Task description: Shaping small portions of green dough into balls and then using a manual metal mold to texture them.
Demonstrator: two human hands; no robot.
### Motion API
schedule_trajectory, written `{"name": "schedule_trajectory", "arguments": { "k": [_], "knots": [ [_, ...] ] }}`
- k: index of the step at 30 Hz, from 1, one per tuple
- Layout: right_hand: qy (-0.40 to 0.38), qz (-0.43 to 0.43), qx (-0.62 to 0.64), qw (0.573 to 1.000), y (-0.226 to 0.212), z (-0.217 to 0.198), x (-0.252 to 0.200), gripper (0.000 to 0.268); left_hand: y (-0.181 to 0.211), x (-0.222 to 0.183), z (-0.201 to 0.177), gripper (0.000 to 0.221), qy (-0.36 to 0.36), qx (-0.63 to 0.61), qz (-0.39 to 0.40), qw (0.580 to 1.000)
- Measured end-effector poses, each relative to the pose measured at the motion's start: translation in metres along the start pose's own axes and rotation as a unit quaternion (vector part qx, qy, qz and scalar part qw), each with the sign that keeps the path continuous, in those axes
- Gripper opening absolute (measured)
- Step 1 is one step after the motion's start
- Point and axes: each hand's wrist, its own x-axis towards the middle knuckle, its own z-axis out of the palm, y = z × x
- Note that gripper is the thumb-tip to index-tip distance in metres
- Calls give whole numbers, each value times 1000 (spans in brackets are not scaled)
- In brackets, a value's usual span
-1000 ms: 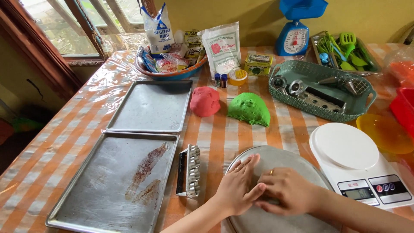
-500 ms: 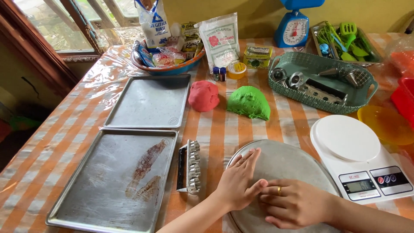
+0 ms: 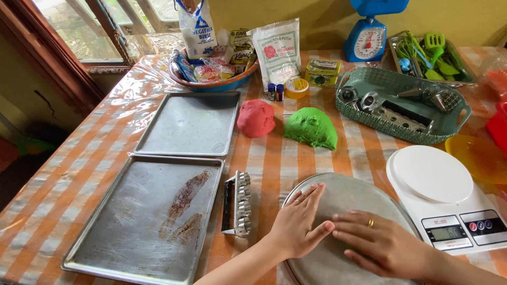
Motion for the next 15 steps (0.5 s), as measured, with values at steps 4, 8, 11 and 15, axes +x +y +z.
{"name": "schedule_trajectory", "arguments": {
  "k": [4, 8, 11, 15],
  "knots": [
    [-27, -103, 20, 994, -24, -4, 22, 28, -1, -1, 0, 110, -9, -3, -8, 1000],
    [-12, -73, 45, 996, -27, -1, 50, 25, -2, 0, 1, 104, 11, 0, 7, 1000],
    [-7, -9, 18, 1000, -14, 13, 45, 24, 0, -1, 0, 104, 21, -6, 7, 1000],
    [-3, 101, -8, 995, 2, 20, 22, 29, -1, 0, -1, 104, -3, -3, -14, 1000]
  ]
}}
